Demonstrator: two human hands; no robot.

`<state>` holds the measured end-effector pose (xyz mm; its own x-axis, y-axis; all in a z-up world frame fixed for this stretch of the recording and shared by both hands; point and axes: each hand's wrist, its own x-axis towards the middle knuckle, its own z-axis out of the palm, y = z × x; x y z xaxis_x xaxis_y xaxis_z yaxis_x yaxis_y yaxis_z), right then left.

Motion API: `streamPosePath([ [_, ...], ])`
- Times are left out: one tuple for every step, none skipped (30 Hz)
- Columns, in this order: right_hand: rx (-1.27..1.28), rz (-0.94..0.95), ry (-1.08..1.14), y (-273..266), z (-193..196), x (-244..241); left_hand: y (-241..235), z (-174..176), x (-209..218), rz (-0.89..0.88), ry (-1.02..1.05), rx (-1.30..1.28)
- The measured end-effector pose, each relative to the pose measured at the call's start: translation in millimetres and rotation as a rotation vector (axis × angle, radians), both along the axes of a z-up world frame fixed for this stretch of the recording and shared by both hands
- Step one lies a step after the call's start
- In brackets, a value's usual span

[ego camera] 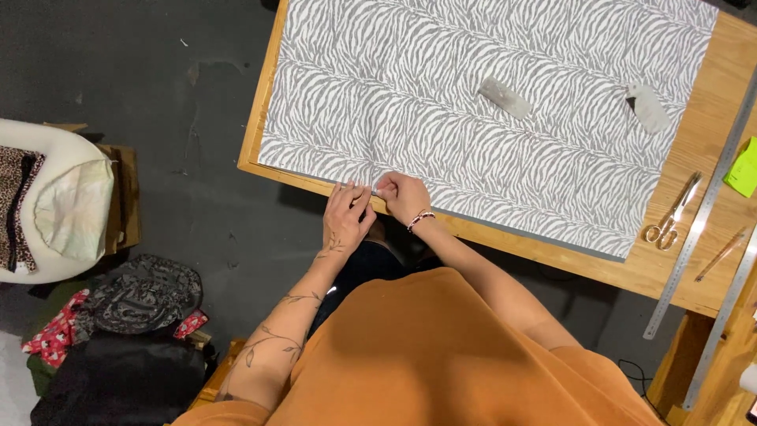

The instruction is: The person unfolds a zebra-print fabric on a table, smooths it out, and then uses pins to secure the fabric to the table surface. They place multiple pins along the edges and corners of the fabric.

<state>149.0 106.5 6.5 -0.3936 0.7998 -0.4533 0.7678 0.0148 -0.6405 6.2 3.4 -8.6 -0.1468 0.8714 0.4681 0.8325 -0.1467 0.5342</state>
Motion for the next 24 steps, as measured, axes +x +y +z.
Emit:
streamPosePath([
  [0.000,-0.026,-0.006,0,4,0,0,3,0,-0.006,0.017,-0.002],
  [0.003,-0.055,-0.011,0,8,-1,1,6,-1,-0.013,0.036,-0.001],
  [0.005,-0.059,-0.009,1,2,2,2,7,-2,-0.017,0.037,0.002],
  [0.002,-0.093,0.033,-1,-4,5,2,10,-3,-0.007,0.057,-0.011],
  [0.000,-0.127,0.075,-2,-10,7,2,12,-4,0.003,0.076,-0.025],
  [0.001,-0.135,0.074,-4,-12,12,2,16,-6,-0.005,0.075,-0.024],
  [-0.012,-0.154,0.105,-6,-15,17,2,21,-7,0.014,0.110,-0.042],
  [-0.024,-0.179,0.133,-7,-16,24,5,26,-7,0.027,0.141,-0.061],
  [-0.022,-0.193,0.128,-8,-11,28,7,24,-7,0.014,0.137,-0.060],
  [-0.013,-0.170,0.141,-12,-6,33,7,22,-7,0.042,0.151,-0.079],
  [-0.004,-0.147,0.153,-16,-1,38,7,20,-6,0.070,0.166,-0.098],
  [0.000,-0.163,0.147,-18,6,46,7,21,-4,0.053,0.159,-0.094],
  [0.124,-0.126,0.139,-20,13,54,8,21,-3,0.040,0.152,-0.134],
  [0.248,-0.088,0.128,-21,21,62,10,22,-1,0.026,0.145,-0.174],
  [0.253,-0.104,0.118,-22,20,79,14,33,6,0.008,0.139,-0.169],
  [0.317,-0.106,0.112,-23,19,94,17,43,12,-0.095,0.135,-0.174],
  [0.382,-0.107,0.104,-24,17,109,19,54,18,-0.199,0.131,-0.178],
  [0.384,-0.114,0.102,-21,19,123,17,49,22,-0.206,0.131,-0.176],
  [0.365,-0.225,0.092,-17,21,136,14,44,26,-0.263,0.139,-0.237],
  [0.345,-0.334,0.085,-12,22,148,13,39,28,-0.318,0.151,-0.298],
  [0.348,-0.340,0.086,0,22,160,13,39,26,-0.323,0.154,-0.296],
  [0.409,-0.413,0.044,10,23,172,12,38,24,-0.346,0.204,-0.342],
  [0.470,-0.485,0.000,20,23,184,11,38,22,-0.369,0.254,-0.389],
  [0.470,-0.495,-0.002,33,25,191,11,35,23,-0.378,0.256,-0.387],
])
